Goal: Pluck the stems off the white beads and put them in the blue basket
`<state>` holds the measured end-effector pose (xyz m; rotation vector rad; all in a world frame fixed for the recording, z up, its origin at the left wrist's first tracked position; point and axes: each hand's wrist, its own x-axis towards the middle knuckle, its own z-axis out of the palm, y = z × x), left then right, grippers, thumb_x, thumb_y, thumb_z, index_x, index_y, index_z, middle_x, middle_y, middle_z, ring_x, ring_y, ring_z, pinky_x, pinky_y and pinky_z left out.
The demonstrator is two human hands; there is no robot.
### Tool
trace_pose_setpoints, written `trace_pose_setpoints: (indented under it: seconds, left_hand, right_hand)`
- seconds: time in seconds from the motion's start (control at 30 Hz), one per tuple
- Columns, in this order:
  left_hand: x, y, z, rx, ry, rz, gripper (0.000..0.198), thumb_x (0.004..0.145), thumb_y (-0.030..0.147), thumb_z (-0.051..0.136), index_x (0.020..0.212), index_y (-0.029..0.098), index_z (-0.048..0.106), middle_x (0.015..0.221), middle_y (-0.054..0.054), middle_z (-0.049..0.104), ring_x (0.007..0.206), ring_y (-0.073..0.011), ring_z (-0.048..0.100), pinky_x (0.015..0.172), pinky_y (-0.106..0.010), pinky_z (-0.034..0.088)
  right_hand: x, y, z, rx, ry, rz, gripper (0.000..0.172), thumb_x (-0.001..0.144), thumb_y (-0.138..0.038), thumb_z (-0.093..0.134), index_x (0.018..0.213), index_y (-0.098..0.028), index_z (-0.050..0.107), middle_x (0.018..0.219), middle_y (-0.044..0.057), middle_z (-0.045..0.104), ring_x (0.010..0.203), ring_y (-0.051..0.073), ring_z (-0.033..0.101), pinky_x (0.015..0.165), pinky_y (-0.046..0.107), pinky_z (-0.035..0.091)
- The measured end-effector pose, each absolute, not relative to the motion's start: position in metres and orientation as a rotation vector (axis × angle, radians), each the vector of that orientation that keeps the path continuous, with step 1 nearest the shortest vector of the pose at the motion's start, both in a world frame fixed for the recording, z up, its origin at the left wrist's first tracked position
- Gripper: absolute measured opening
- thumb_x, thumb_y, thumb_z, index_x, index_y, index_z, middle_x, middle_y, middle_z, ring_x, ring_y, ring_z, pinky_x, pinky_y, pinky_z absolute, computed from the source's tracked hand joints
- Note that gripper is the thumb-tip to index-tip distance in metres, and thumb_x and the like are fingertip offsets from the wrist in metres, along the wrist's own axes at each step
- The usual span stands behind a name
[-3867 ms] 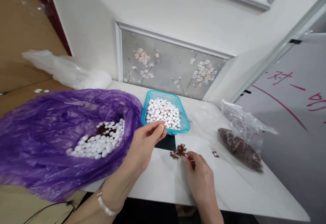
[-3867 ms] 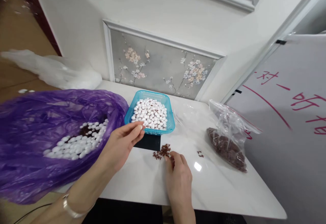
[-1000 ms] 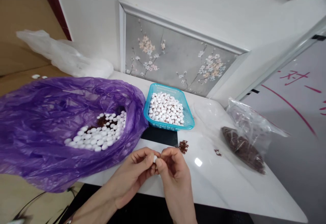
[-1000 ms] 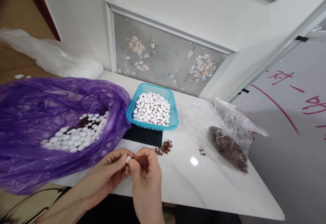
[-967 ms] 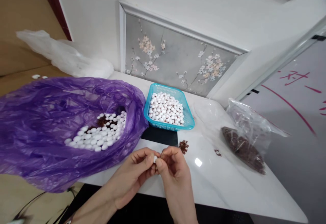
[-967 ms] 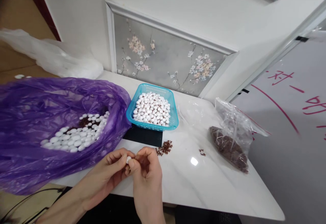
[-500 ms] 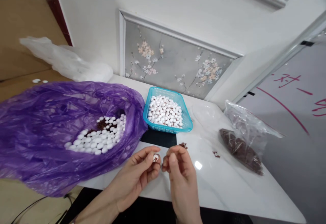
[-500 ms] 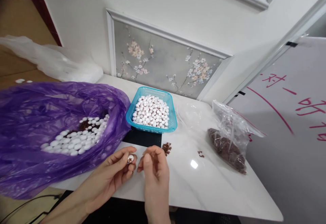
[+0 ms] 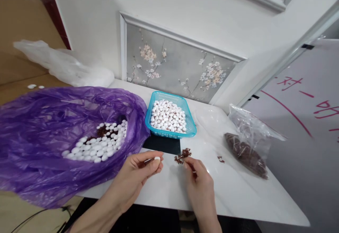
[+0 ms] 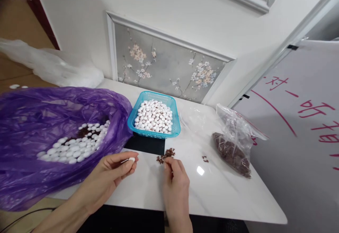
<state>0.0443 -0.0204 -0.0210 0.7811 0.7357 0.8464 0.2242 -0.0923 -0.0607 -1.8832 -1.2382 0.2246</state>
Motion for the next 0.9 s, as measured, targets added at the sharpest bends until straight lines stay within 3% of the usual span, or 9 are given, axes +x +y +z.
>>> trace_pose_setpoints:
  seconds: [0.1,0.2,0.33,0.47,0.6,0.73,0.9]
  left_hand:
    - [0.055,-0.01,-0.009,0.969,0.782,0.969,0.019,0.071,0.024,0.075,0.089,0.02,0.077,0.084,-0.002,0.072,0.074,-0.0124,0.064,0.075,-0.023,0.052]
    - [0.073,0.013,0.006,1.318,0.864,1.164,0.025,0.076,0.026,0.067,0.1,0.019,0.074,0.102,-0.007,0.071,0.089,-0.0198,0.065,0.083,-0.031,0.051]
    - [0.094,0.048,0.016,1.674,0.883,1.245,0.039,0.08,0.02,0.057,0.118,0.011,0.064,0.125,-0.015,0.061,0.11,-0.0266,0.059,0.093,-0.036,0.046]
    - [0.098,0.061,0.015,1.728,0.861,1.211,0.048,0.08,0.017,0.056,0.128,0.012,0.056,0.137,-0.015,0.053,0.125,-0.028,0.048,0.103,-0.038,0.038]
    - [0.073,0.047,0.021,1.788,0.87,1.195,0.042,0.085,0.021,0.051,0.126,0.018,0.058,0.134,-0.009,0.058,0.122,-0.0252,0.052,0.103,-0.036,0.038]
    - [0.019,0.041,0.036,2.008,1.117,1.07,0.035,0.085,0.028,0.051,0.115,0.02,0.067,0.117,-0.006,0.069,0.104,-0.0248,0.063,0.092,-0.031,0.045]
    - [-0.062,0.057,0.036,2.217,1.624,0.712,0.031,0.08,0.029,0.052,0.101,0.02,0.073,0.103,-0.01,0.075,0.095,-0.0322,0.066,0.086,-0.039,0.045]
  right_hand:
    - [0.217,-0.084,-0.059,-1.959,-1.316,0.17,0.026,0.089,-0.03,0.042,0.093,-0.022,0.066,0.095,0.005,0.066,0.082,0.019,0.063,0.073,0.029,0.047]
    - [0.212,-0.077,-0.057,-2.017,-1.313,0.143,0.022,0.087,-0.029,0.046,0.09,-0.024,0.067,0.1,0.005,0.067,0.08,0.021,0.065,0.067,0.03,0.046]
    - [0.208,-0.074,-0.058,-2.057,-1.345,0.104,0.02,0.087,-0.028,0.048,0.08,-0.025,0.067,0.104,0.004,0.067,0.08,0.021,0.065,0.057,0.028,0.042]
    - [0.208,-0.078,-0.061,-2.054,-1.405,0.057,0.021,0.088,-0.031,0.047,0.086,-0.026,0.068,0.105,0.004,0.066,0.075,0.019,0.066,0.054,0.027,0.043]
    - [0.21,-0.082,-0.063,-2.007,-1.388,0.031,0.026,0.091,-0.034,0.043,0.09,-0.025,0.067,0.101,0.004,0.066,0.079,0.02,0.066,0.059,0.028,0.045]
    - [0.214,-0.083,-0.069,-2.015,-1.349,0.01,0.027,0.093,-0.036,0.038,0.094,-0.025,0.063,0.1,0.003,0.067,0.076,0.02,0.066,0.06,0.028,0.045]
    - [0.214,-0.083,-0.072,-2.007,-1.305,-0.019,0.026,0.093,-0.036,0.037,0.092,-0.024,0.059,0.099,0.004,0.066,0.076,0.02,0.064,0.057,0.028,0.043]
